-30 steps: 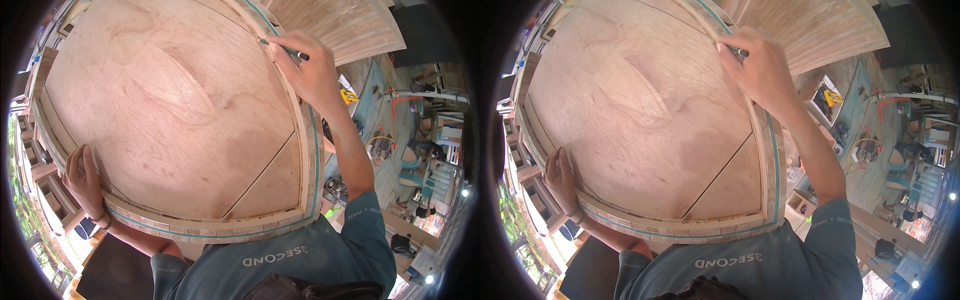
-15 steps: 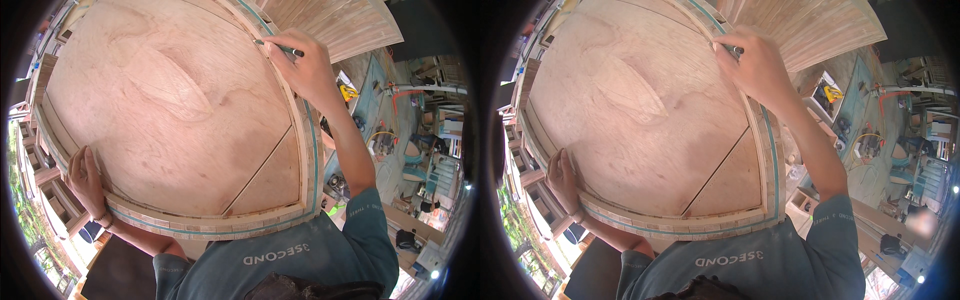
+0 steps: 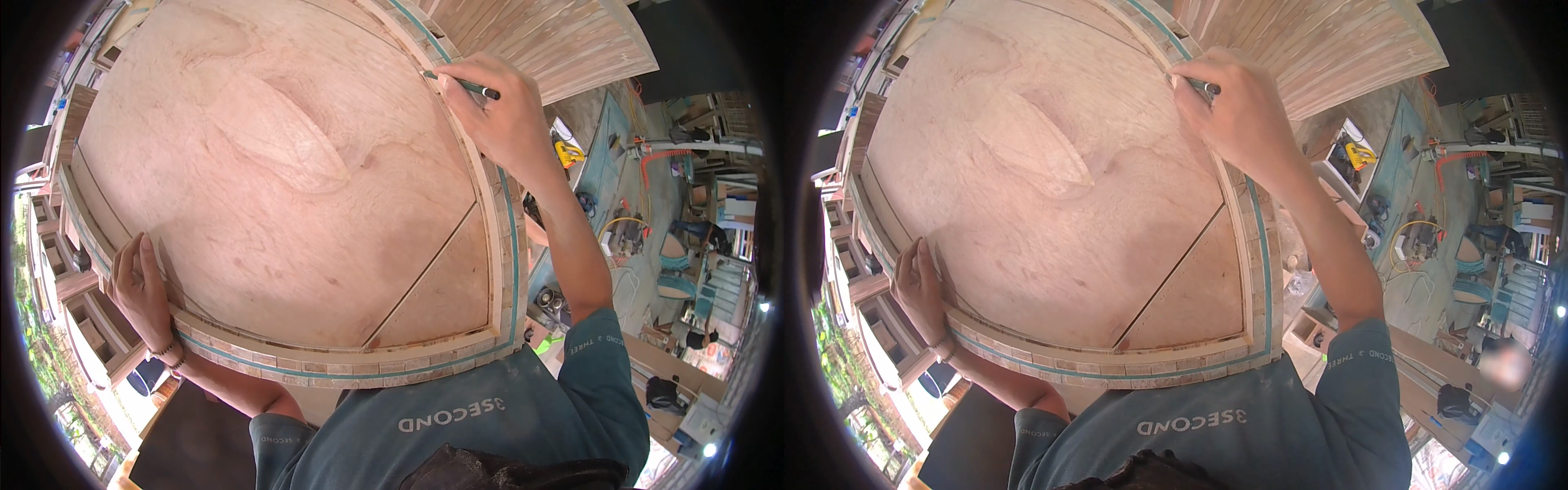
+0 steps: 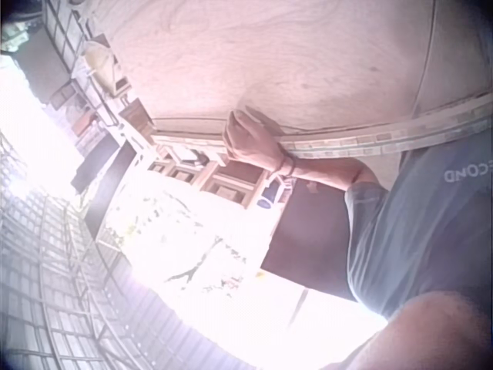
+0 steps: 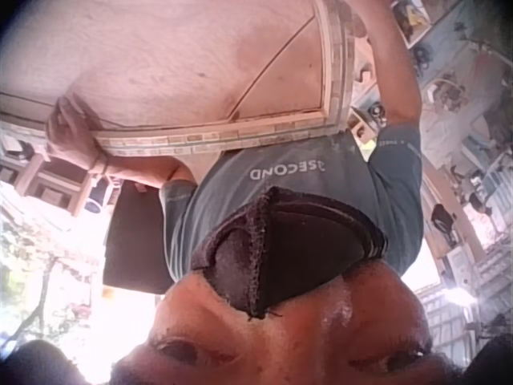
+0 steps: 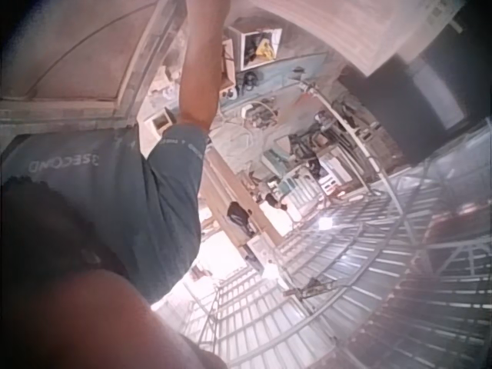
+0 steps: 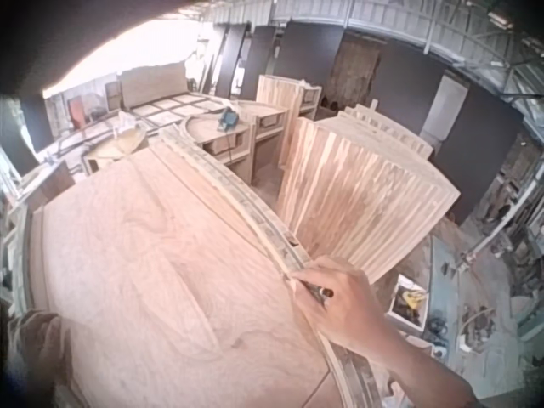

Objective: The person uses a jigsaw to cut a curved shape into a piece of plywood. They then place the cut piece onto a larger wooden structure to check the fit and use a pencil to trace the outline. Finally, they use an angle grinder to smooth the edges of the cut piece.

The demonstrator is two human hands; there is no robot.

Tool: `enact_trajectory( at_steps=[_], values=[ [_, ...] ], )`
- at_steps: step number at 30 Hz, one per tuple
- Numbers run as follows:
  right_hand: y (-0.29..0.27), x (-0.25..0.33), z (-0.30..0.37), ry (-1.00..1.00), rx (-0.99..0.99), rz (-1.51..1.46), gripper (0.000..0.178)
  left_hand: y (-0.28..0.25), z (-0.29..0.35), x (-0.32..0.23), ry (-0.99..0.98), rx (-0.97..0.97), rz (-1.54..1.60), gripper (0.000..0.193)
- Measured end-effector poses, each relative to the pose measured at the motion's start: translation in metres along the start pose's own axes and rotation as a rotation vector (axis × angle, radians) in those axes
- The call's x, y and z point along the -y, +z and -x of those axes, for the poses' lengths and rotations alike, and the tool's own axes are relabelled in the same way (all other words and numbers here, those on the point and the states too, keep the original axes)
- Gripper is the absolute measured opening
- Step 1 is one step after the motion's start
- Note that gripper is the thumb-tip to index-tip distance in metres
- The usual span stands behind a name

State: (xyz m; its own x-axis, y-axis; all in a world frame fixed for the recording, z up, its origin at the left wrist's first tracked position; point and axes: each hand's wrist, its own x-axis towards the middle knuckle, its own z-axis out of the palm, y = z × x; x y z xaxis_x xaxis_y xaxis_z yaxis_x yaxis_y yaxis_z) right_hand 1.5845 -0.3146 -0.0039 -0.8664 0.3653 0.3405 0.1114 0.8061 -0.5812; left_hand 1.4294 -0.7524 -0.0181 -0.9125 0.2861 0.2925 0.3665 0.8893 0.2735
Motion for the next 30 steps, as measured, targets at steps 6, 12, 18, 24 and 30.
enact_trajectory(
  at_steps=[6,12,18,24,30],
  values=[
    [-0.008,-0.002,0.008,-0.030,0.031,0.075,0.020,0.002,0.001,0.004,0.045,-0.033,-0.078,0.035],
    [-0.005,0.004,0.009,0.009,0.007,0.038,0.019,0.003,0.002,0.005,-0.018,-0.007,0.021,0.037],
    [-0.009,0.004,0.015,-0.002,0.001,0.024,0.019,0.002,0.003,0.003,-0.073,-0.009,0.038,0.036],
    [-0.006,0.007,0.015,0.030,-0.009,0.020,0.018,0.004,0.002,0.008,-0.059,-0.015,0.062,0.036],
    [-0.013,0.006,0.023,-0.047,0.006,0.093,0.019,0.001,0.002,0.003,-0.076,-0.014,0.041,0.037]
  ],
)
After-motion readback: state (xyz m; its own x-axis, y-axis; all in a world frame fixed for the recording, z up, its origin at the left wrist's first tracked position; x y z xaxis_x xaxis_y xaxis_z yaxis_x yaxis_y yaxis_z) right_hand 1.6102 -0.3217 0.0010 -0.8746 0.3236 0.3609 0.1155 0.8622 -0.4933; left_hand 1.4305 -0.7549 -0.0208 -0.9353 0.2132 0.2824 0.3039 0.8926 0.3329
